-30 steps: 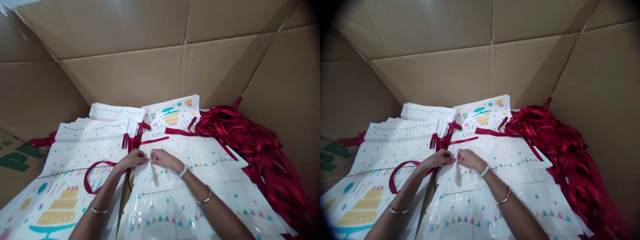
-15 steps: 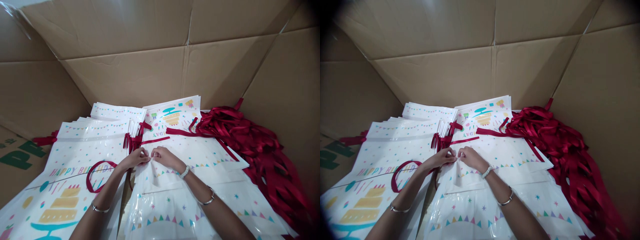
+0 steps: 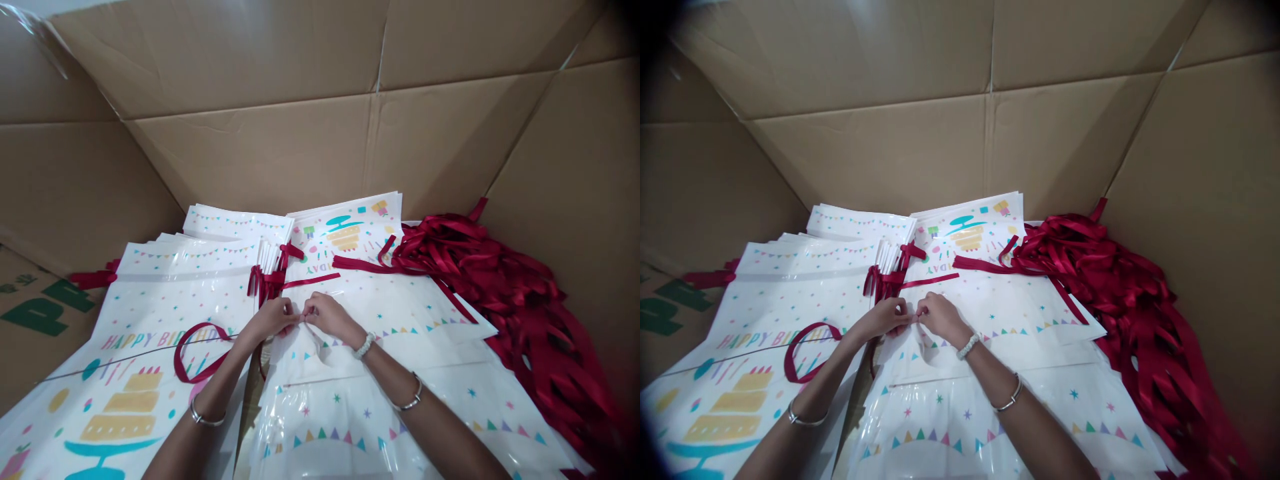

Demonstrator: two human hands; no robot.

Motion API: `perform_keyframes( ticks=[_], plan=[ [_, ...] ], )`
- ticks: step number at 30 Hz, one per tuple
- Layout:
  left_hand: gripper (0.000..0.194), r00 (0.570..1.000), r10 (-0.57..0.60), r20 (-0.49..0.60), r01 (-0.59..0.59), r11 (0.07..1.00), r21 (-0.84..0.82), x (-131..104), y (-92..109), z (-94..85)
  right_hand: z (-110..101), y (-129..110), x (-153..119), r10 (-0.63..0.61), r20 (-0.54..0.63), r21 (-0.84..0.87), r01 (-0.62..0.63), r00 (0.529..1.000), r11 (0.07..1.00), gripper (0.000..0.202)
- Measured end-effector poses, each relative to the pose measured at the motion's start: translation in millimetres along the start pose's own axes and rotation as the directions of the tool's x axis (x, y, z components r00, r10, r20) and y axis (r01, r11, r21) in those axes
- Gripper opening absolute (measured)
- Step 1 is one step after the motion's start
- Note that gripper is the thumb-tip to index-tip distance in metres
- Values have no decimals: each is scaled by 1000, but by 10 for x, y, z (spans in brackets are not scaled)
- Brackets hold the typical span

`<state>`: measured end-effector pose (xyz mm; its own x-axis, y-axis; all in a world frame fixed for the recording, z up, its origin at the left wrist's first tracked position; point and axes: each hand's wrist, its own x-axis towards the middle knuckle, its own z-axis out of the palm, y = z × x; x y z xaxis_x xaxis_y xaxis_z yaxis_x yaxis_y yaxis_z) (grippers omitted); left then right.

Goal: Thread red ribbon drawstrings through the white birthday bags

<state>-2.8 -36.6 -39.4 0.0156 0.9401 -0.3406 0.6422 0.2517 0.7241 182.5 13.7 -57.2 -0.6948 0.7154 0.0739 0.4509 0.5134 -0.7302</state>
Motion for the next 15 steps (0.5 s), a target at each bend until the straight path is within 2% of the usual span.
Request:
perform_keyframes(
  ticks=[3, 6, 11, 15],
  plan=[
    [55, 999, -21, 47, 19, 999, 43, -22, 13, -57, -2, -8, 2, 12, -2, -7, -12, 1000, 1000, 7],
    [56, 991, 9, 133, -5, 999, -31, -18, 0, -100, 5, 5, 4, 16, -19, 11, -15, 1000, 1000, 6],
    [55, 990, 72, 117, -65, 996, -68, 9, -50, -106, 21, 71, 5, 21, -28, 130, -17, 999, 991, 9],
    [51, 987, 80, 138, -66, 992, -105, 3, -57, -124, 41, 113, 7, 16, -47, 172, -8, 999, 985, 10]
  ],
)
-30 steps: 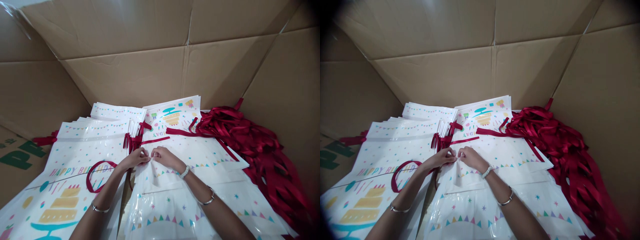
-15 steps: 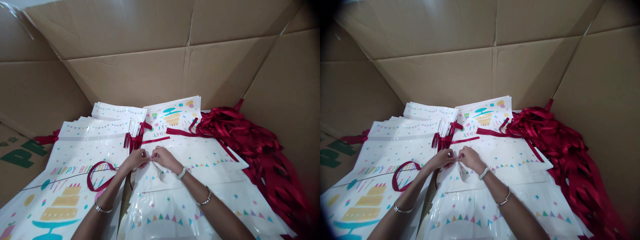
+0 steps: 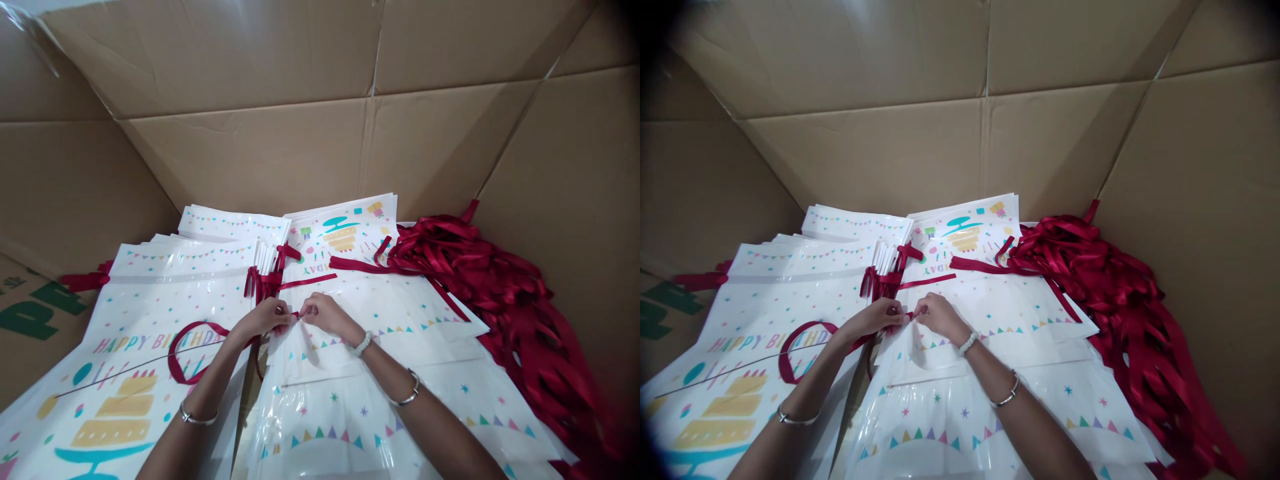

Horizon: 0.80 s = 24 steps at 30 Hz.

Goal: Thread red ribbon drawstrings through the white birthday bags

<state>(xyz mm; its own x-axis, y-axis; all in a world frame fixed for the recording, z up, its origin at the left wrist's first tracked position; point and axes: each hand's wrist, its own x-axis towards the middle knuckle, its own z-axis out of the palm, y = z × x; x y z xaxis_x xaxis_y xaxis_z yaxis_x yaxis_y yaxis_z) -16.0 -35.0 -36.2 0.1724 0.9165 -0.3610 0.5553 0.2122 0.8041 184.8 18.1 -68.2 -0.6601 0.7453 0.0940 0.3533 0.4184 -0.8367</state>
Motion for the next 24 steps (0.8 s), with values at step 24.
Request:
perform_keyframes(
  ticks=[24],
  plan=[
    [56, 997, -49, 61, 48, 999, 12, -10, 9, -78, 26, 67, 20, -9, 3, 29, 9, 1000, 1000, 12]
  ],
)
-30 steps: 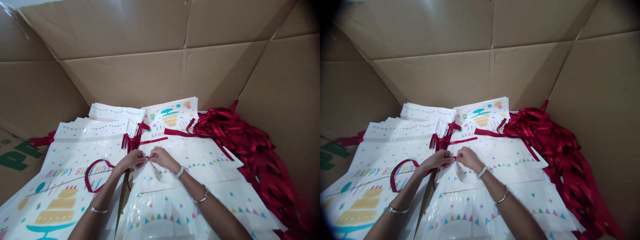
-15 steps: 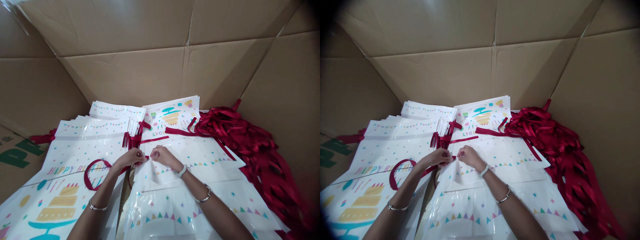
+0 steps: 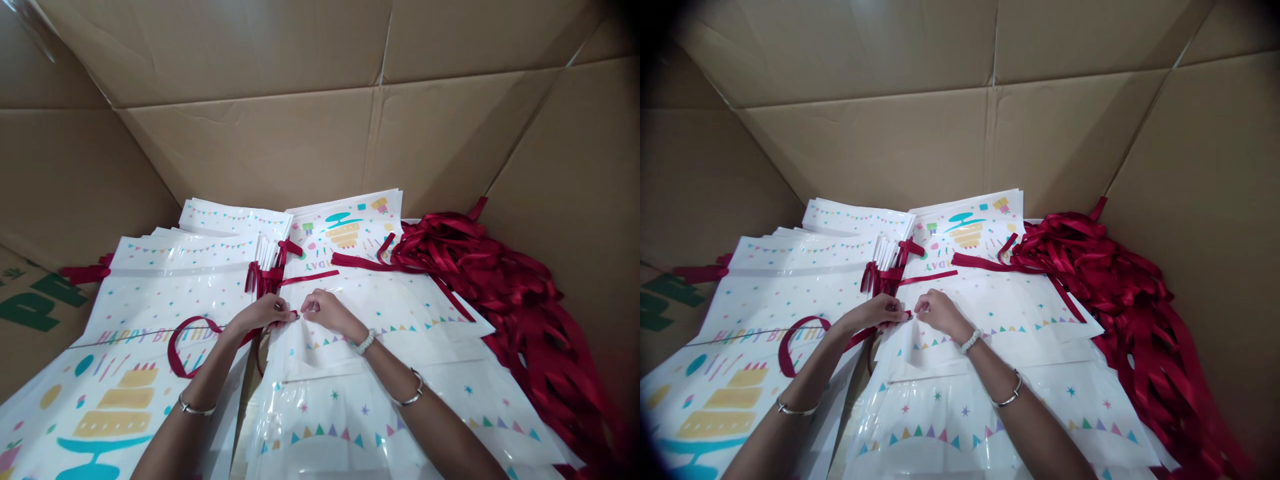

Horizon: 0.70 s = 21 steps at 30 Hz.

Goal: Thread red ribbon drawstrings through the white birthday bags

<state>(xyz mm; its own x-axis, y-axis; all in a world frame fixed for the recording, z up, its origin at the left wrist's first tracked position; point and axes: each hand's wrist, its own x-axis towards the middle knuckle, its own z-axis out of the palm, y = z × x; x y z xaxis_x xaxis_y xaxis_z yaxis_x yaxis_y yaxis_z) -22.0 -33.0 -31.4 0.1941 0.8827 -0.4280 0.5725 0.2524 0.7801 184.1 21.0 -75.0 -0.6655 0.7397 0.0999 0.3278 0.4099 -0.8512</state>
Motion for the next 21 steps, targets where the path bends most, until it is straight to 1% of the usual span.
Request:
perform_keyframes(
  ticks=[3, 7, 12, 16, 21],
  plan=[
    [57, 1000, 10, -15, -10, 1000, 0, -7, 30, 13, -5, -10, -1, -3, 2, -8, 3, 1000, 1000, 11],
    [56, 999, 28, -24, -29, 999, -17, 6, 22, 26, 4, 11, 2, -1, -1, -4, 1, 1000, 1000, 11],
    [55, 1000, 18, -24, -18, 999, -37, 22, 17, 27, 14, 47, 13, -11, -2, 8, 11, 1000, 1000, 11],
    [55, 997, 18, -78, -20, 1000, -20, 12, 63, 75, -16, 6, 10, -5, 8, -2, 5, 1000, 1000, 14],
    [49, 983, 29, -183, -26, 999, 18, -1, 91, 179, -95, -100, -43, 27, 31, 27, -28, 999, 999, 18]
  ],
)
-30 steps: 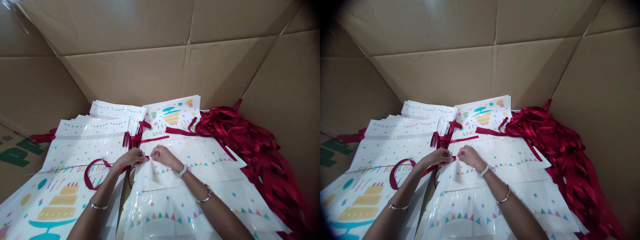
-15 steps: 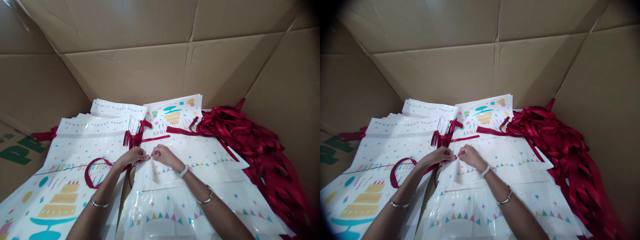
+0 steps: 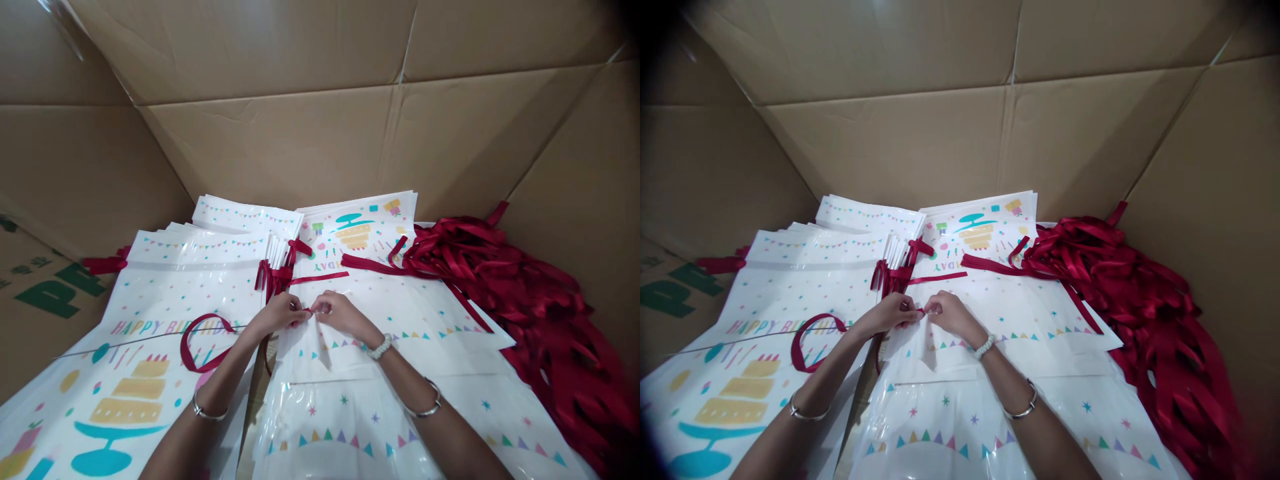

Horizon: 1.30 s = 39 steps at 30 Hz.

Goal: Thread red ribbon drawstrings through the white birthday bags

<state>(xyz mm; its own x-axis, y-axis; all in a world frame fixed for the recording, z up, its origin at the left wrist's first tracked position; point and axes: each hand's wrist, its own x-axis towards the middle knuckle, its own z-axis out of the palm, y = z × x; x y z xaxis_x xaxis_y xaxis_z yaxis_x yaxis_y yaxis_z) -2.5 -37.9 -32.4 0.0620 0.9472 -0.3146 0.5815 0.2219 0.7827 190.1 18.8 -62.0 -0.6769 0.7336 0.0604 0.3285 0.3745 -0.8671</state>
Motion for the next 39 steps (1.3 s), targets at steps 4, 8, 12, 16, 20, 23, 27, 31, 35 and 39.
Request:
perform_keyframes(
  ticks=[4, 8, 12, 16, 20, 23, 27, 31, 35, 39],
  plan=[
    [42, 999, 29, -46, -26, 998, 58, -18, 5, 43, -40, -85, -67, 62, 40, 60, -65, 997, 996, 11],
    [43, 998, 33, -50, -31, 998, 52, -21, 6, 63, -62, -176, -117, 144, 85, -49, -140, 986, 989, 31],
    [48, 998, 28, -49, -26, 999, 42, -24, 4, 55, -116, -219, -127, 122, 122, -117, -108, 985, 987, 22],
    [47, 999, 36, -36, -35, 999, 32, -34, -3, 23, -187, -193, -123, 67, 195, -90, -50, 979, 995, 21],
    [43, 999, 32, -37, -31, 999, 13, -48, -1, 4, -228, -158, -128, 1, 222, -70, 15, 975, 997, 21],
    [42, 999, 30, -36, -30, 1000, 6, -60, 11, -7, -247, -135, -128, -19, 245, -55, 34, 969, 998, 22],
    [37, 999, 33, -19, -32, 999, 18, -78, 29, -22, -270, -120, -132, -25, 267, -53, 41, 963, 998, 23],
    [31, 1000, 29, -3, -29, 999, 29, -90, 28, -34, -276, -159, -143, 12, 270, -52, 3, 963, 999, 30],
    [28, 999, 31, 19, -32, 999, 28, -82, 1, -41, -206, -198, -112, 72, 212, -79, -57, 975, 995, 40],
    [30, 999, 33, 35, -34, 999, 9, -59, -32, -41, -77, -167, -59, 93, 98, -138, -79, 991, 987, 36]
  ],
)
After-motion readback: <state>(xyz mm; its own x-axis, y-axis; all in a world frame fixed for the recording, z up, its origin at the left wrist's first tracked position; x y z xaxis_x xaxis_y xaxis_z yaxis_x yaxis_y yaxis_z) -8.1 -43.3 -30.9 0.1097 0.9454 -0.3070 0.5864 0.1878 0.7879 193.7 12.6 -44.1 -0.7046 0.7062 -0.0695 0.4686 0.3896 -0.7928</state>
